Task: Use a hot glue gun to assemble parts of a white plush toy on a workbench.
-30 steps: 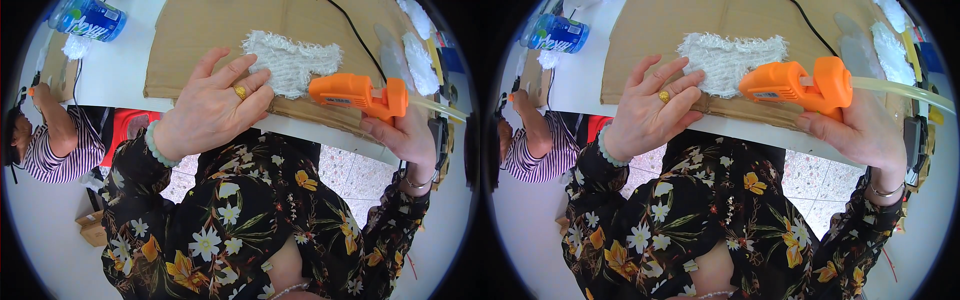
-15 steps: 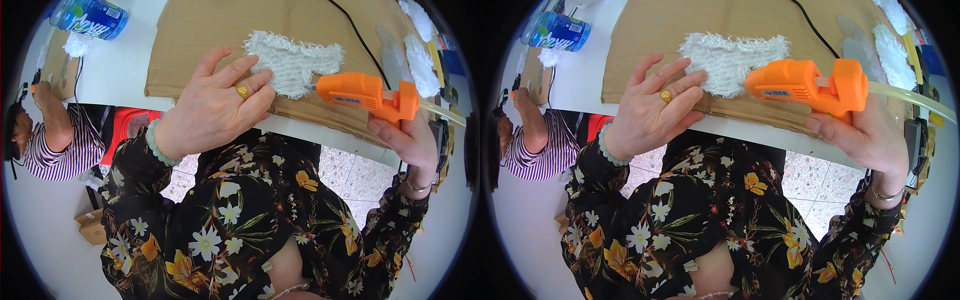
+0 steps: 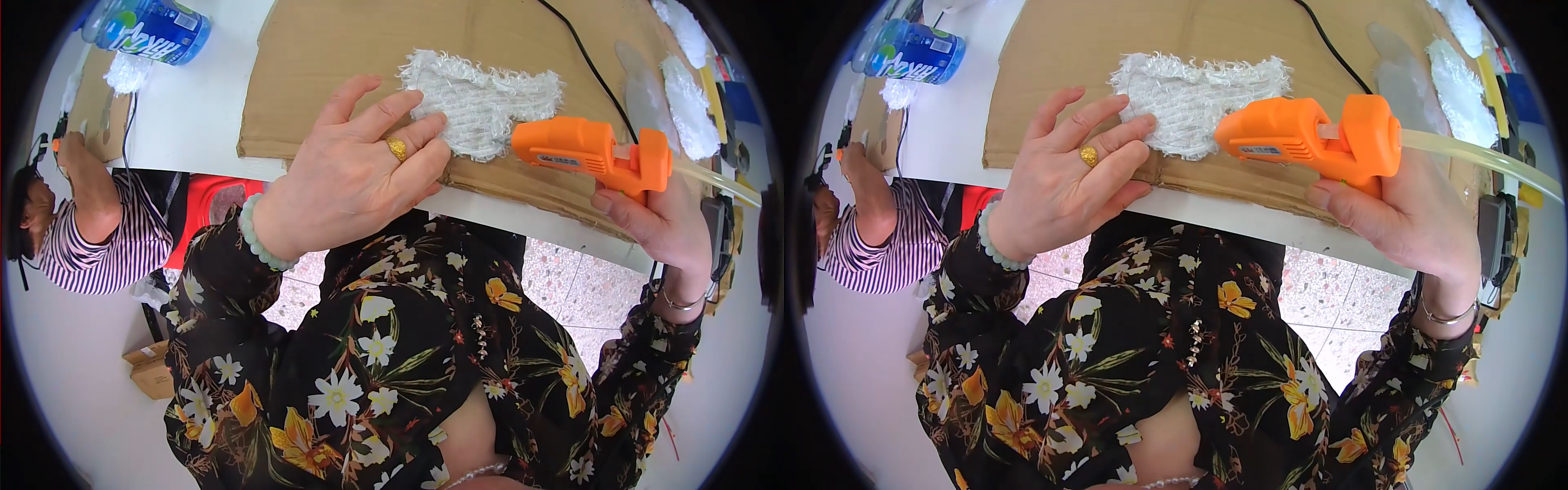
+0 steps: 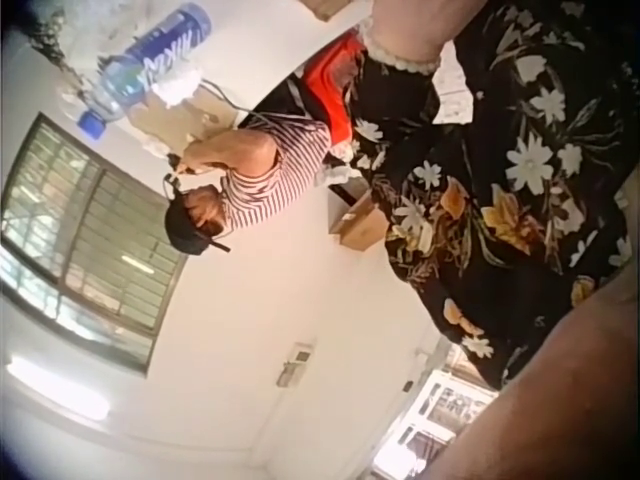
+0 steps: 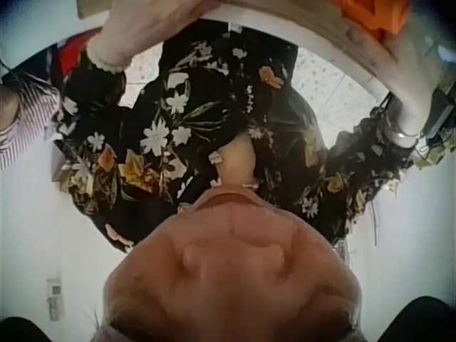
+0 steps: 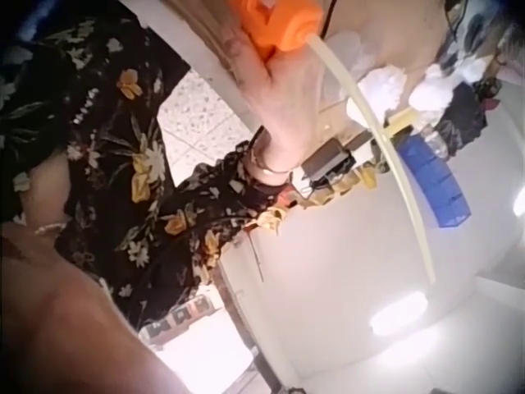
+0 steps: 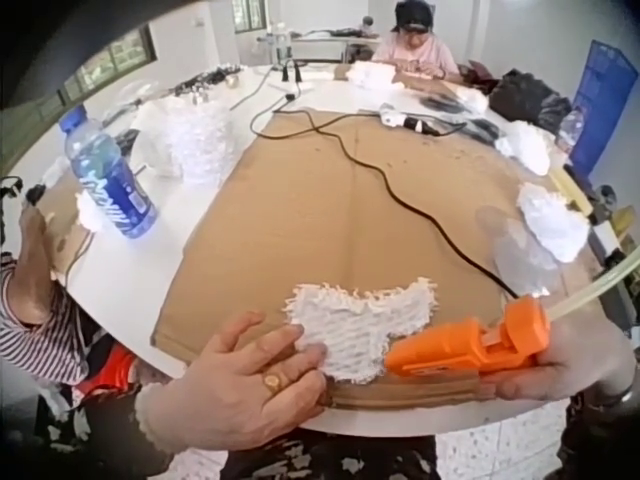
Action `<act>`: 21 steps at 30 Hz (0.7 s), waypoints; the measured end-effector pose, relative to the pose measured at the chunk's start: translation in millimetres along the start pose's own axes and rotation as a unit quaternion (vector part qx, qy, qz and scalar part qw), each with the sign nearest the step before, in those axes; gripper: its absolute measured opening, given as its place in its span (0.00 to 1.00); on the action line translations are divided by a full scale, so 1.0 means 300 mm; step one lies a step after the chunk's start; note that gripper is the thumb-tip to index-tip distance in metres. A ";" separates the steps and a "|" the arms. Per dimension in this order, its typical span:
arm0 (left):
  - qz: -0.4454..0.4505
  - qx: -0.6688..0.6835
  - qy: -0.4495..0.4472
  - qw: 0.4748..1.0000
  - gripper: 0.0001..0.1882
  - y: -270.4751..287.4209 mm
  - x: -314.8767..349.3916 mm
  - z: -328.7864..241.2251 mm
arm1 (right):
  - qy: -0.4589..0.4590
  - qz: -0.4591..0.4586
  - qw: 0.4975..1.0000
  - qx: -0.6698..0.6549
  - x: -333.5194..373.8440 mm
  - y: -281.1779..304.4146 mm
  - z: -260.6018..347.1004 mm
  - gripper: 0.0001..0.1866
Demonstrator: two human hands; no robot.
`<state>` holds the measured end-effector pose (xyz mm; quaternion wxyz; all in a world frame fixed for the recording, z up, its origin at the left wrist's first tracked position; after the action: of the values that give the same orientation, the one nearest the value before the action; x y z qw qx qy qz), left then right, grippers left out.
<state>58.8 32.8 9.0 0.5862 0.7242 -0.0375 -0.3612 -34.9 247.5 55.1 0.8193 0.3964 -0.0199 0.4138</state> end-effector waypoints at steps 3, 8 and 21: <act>0.000 0.004 0.001 1.000 0.16 0.001 -0.003 0.000 | 0.004 0.005 1.000 -0.009 -0.004 -0.006 0.002 0.19; 0.014 0.011 0.014 1.000 0.19 0.002 -0.003 0.000 | 0.085 -0.020 0.994 0.058 -0.016 -0.014 0.035 0.19; 0.021 0.047 0.022 0.998 0.19 0.000 -0.008 0.014 | 0.119 -0.019 0.992 0.045 -0.011 -0.028 0.006 0.21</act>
<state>54.8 30.5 10.1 0.5595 0.7581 -0.0571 -0.3301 -30.8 241.3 49.8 0.8049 0.3816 0.1038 0.4425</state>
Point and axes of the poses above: each hand's wrist, its own x-axis away from the middle knuckle, its own y-axis out of the back of the hand, z = x × y, the point moved 6 cm from there along -x, towards the middle knuckle, and after that the axes turned 5 degrees about -x, right-handed, at the moved point
